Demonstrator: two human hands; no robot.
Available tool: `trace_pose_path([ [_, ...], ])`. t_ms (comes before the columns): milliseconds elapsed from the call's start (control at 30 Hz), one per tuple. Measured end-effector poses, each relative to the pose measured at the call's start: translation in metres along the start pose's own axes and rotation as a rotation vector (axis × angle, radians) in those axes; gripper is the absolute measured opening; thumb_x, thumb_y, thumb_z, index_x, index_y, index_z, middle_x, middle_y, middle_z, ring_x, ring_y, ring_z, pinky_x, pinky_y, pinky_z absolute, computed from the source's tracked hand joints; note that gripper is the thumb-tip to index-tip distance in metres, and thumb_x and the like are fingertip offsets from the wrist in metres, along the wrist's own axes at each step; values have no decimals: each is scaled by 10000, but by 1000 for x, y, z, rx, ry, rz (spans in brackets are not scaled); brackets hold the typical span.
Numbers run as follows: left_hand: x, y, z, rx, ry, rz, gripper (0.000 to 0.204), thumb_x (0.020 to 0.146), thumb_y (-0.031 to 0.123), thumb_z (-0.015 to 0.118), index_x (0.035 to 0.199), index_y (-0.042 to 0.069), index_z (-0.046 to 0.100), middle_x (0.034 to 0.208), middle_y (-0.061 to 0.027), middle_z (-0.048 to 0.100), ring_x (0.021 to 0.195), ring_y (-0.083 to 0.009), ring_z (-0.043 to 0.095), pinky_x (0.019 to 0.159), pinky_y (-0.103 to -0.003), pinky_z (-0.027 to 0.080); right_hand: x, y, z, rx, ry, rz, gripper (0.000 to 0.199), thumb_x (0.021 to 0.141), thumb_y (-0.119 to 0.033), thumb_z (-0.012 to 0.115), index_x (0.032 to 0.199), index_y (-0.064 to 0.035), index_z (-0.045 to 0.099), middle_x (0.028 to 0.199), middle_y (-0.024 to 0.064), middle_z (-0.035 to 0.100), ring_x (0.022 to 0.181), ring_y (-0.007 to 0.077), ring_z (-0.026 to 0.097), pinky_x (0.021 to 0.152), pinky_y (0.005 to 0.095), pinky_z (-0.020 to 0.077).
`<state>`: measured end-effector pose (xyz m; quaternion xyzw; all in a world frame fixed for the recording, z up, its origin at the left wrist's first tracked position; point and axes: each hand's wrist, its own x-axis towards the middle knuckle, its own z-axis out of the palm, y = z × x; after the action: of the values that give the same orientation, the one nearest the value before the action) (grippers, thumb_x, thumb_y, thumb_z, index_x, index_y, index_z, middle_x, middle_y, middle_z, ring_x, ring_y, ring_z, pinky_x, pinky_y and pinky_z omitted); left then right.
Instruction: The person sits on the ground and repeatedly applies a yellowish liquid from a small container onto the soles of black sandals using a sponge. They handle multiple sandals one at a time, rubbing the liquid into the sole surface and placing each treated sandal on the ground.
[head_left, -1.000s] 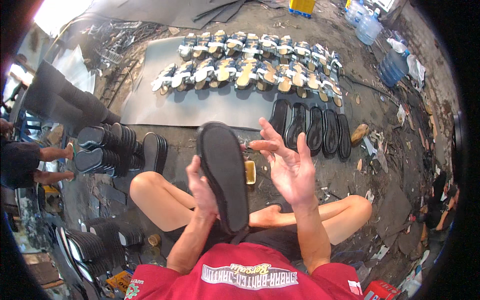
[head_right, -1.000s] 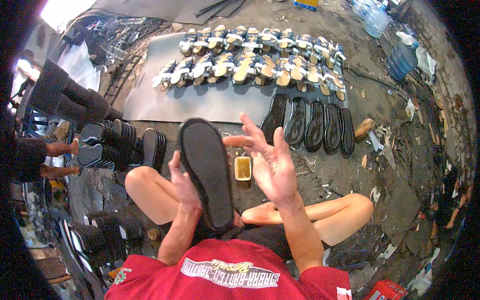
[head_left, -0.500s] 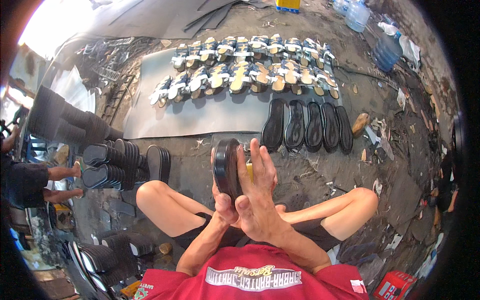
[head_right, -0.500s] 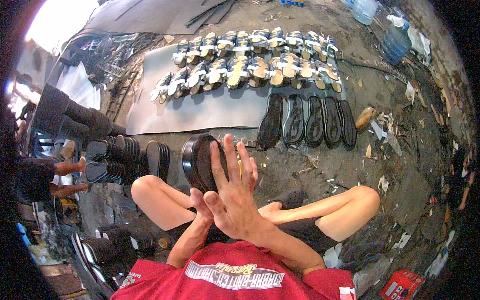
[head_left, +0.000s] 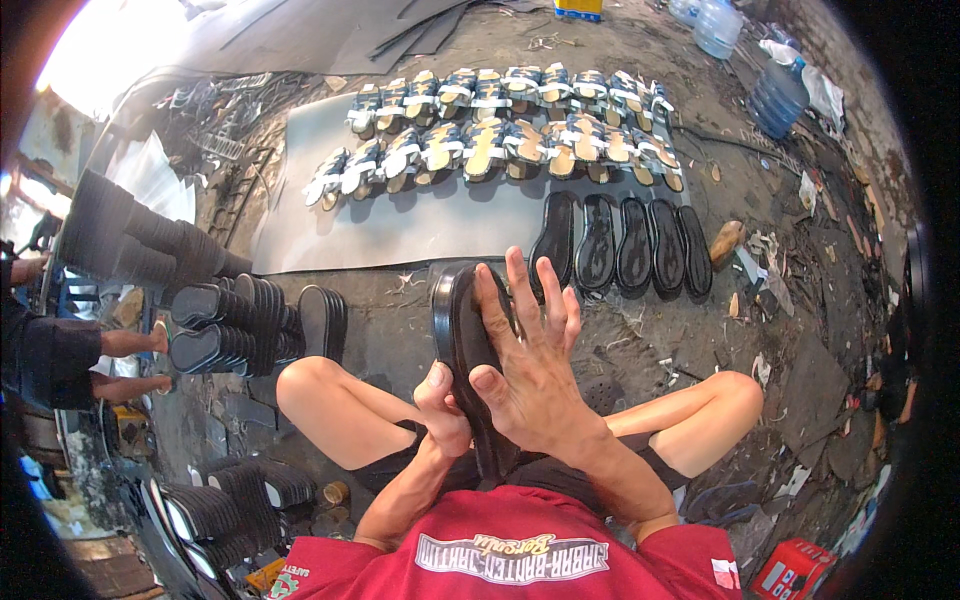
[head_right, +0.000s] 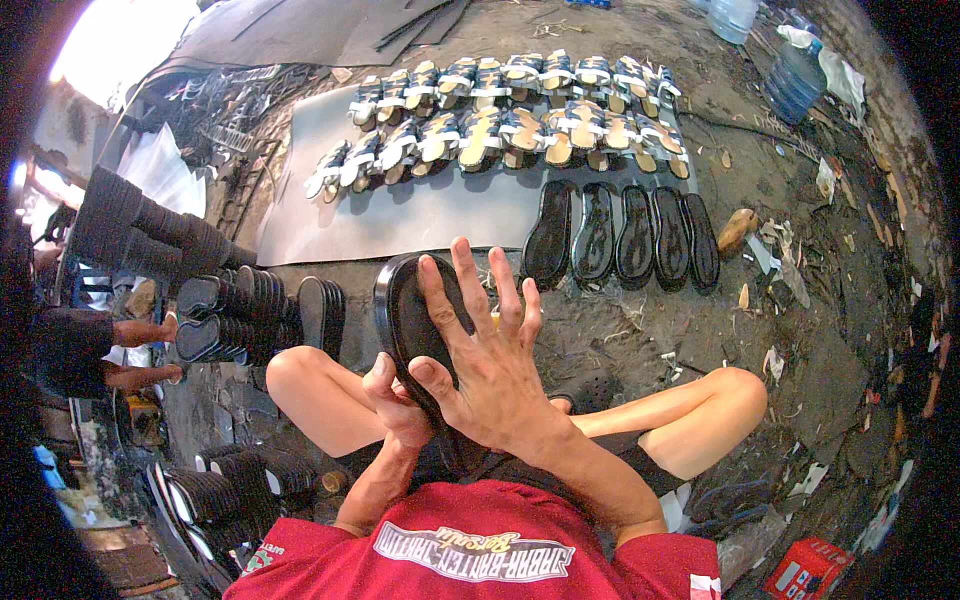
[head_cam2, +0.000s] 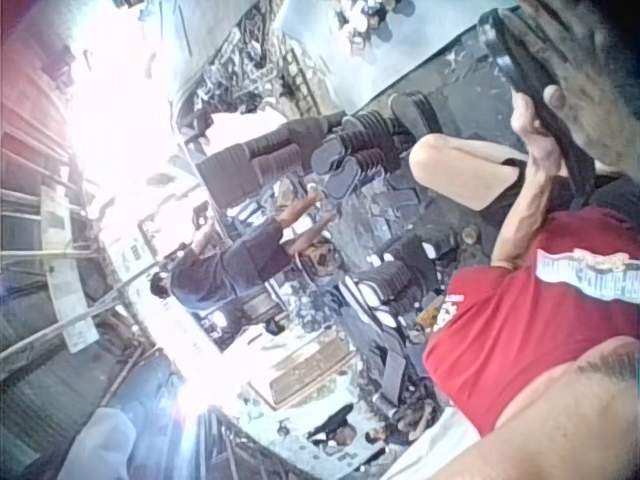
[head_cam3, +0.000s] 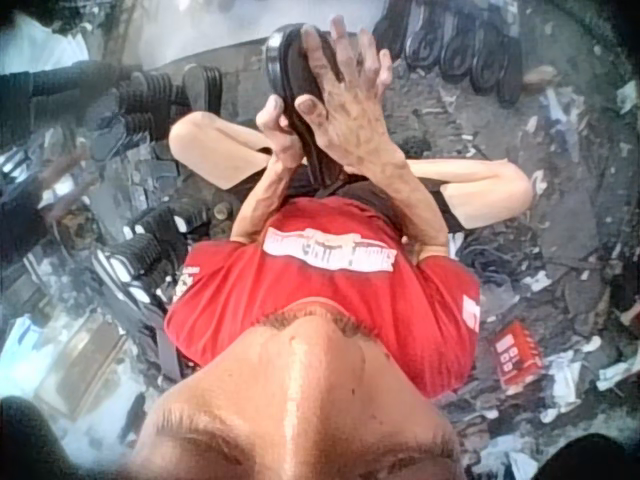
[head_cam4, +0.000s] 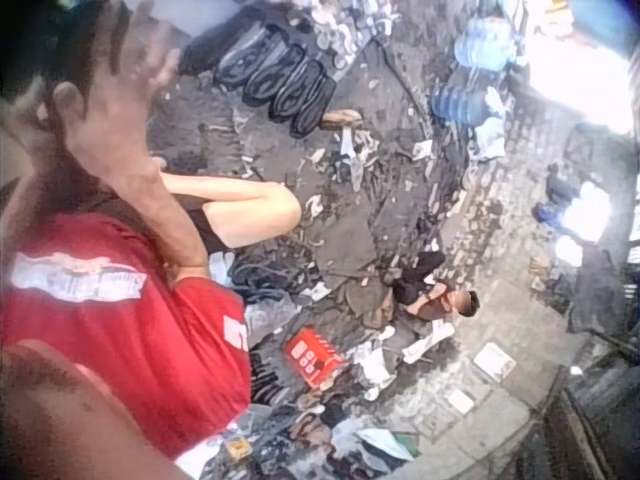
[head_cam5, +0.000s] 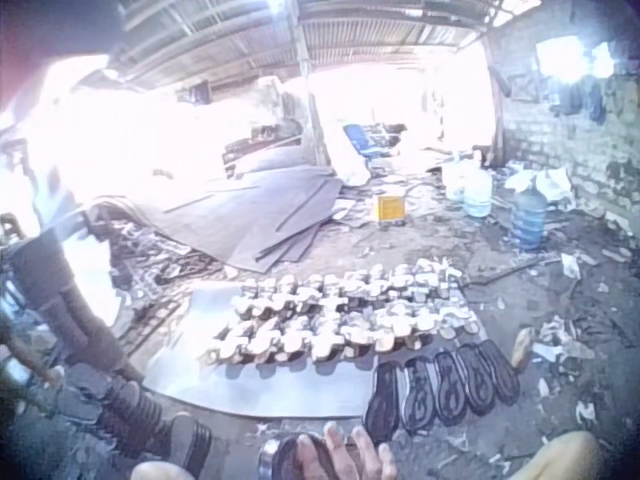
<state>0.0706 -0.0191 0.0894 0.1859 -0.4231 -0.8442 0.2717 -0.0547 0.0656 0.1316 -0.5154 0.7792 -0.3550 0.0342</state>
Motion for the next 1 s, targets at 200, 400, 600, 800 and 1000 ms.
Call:
trace_pose_path([
  [200,1,15,4,-33,-23,-74,679,1121,544,400,1486,-1,572,1348,-149,710,1168,-262,713,1060,-413,554,3,9,-7,-77,-12,-24,784,1097,-721,303,1758,-304,253,1843,119,84,1647,468,102,1269,702,47],
  [400,4,26,9,-108,22,-135,643,1157,498,329,1482,-15,539,1288,-183,723,1069,-233,768,891,-346,644,8,17,-16,-145,-42,-47,740,1097,-715,324,1746,-363,280,1839,120,120,1648,456,121,1272,682,33],
  [600,8,43,16,-134,-31,-236,685,1179,532,286,1540,-7,505,1316,-179,718,1082,-223,767,912,-348,648,15,25,-32,-253,-115,-93,741,1109,-714,254,1723,-315,366,1830,144,150,1659,428,106,1292,612,-20],
  [800,14,47,12,-132,-83,-337,725,1176,565,264,1620,21,442,1387,-162,686,1152,-207,745,956,-344,641,19,35,-36,-269,-142,-132,637,1120,-670,321,1714,-440,334,1836,99,146,1657,415,131,1289,639,26],
  [1000,20,56,26,-123,-58,-393,762,1164,606,259,1642,35,418,1420,-170,669,1172,-212,741,983,-343,639,23,42,-39,-309,-195,-160,686,1110,-715,261,1704,-394,383,1833,124,148,1659,428,116,1295,635,3],
])
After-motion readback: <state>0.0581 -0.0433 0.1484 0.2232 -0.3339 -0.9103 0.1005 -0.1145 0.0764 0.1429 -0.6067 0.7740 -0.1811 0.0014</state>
